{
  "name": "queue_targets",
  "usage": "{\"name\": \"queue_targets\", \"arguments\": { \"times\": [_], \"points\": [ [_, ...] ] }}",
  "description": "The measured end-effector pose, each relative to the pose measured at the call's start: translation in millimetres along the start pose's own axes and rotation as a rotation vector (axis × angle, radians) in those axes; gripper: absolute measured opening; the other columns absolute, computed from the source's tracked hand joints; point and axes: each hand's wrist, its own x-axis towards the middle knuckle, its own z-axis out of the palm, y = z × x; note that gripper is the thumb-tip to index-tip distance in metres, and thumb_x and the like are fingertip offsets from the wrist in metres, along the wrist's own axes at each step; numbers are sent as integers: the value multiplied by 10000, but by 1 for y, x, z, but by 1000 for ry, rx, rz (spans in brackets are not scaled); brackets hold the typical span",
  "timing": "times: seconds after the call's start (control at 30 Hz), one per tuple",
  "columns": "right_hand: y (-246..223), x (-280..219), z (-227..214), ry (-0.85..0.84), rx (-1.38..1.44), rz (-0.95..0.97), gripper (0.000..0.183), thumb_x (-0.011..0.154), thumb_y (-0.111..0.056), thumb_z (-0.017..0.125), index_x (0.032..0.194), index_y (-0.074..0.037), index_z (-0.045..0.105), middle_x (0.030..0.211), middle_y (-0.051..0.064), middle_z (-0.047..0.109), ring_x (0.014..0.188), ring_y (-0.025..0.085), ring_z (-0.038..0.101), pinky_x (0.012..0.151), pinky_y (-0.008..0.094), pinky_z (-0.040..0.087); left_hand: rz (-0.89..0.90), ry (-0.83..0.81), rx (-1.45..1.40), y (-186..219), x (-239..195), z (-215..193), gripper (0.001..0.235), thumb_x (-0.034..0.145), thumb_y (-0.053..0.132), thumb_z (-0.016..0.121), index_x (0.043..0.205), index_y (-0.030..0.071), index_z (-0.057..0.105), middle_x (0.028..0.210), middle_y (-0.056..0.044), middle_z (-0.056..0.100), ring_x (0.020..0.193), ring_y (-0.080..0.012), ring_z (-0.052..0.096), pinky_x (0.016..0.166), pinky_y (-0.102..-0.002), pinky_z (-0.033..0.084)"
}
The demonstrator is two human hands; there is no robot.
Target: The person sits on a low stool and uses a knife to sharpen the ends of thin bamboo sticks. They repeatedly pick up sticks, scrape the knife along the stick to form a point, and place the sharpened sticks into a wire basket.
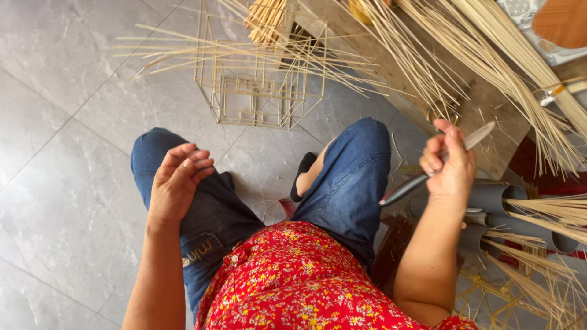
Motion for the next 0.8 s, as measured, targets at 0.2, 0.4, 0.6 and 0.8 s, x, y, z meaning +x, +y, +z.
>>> {"name": "queue_targets", "arguments": {
  "times": [0.2, 0.4, 0.6, 0.8],
  "points": [
    [67, 19, 107, -451, 129, 342, 415, 1026, -368, 600, 1221, -4, 644, 724, 9, 549, 494, 64, 402, 447, 237, 301, -15, 9, 231, -1, -2, 11, 243, 1058, 115, 563, 1291, 48, 584, 1198, -117, 680, 1106, -216, 684, 967, -368, 555],
    [126, 68, 175, -569, 101, 574, 524, 1036, -494, 546, 1284, -35, 594, 719, 7, 561, 494, 54, 375, 456, 231, 296, 16, 156, 646, -4, 27, 37, 264, 1033, 210, 602, 1213, 35, 685, 1070, -56, 749, 930, -157, 713, 782, -305, 570],
    [134, 59, 191, -647, 60, 580, 691, 1003, -665, 370, 1268, -69, 596, 636, -7, 540, 405, 43, 279, 377, 230, 238, 452, 184, 1221, 4, 106, 77, 167, 1004, 209, 694, 1115, 105, 764, 1027, -44, 736, 901, -177, 730, 767, -310, 555],
    [144, 72, 196, -557, 68, 514, 610, 1036, -550, 449, 1269, -21, 643, 698, -19, 546, 472, 51, 319, 430, 250, 268, 679, 114, 1531, -7, 204, 113, 93, 965, 231, 743, 1021, 175, 792, 999, -41, 705, 990, -264, 660, 774, -412, 524]
  ]
}}
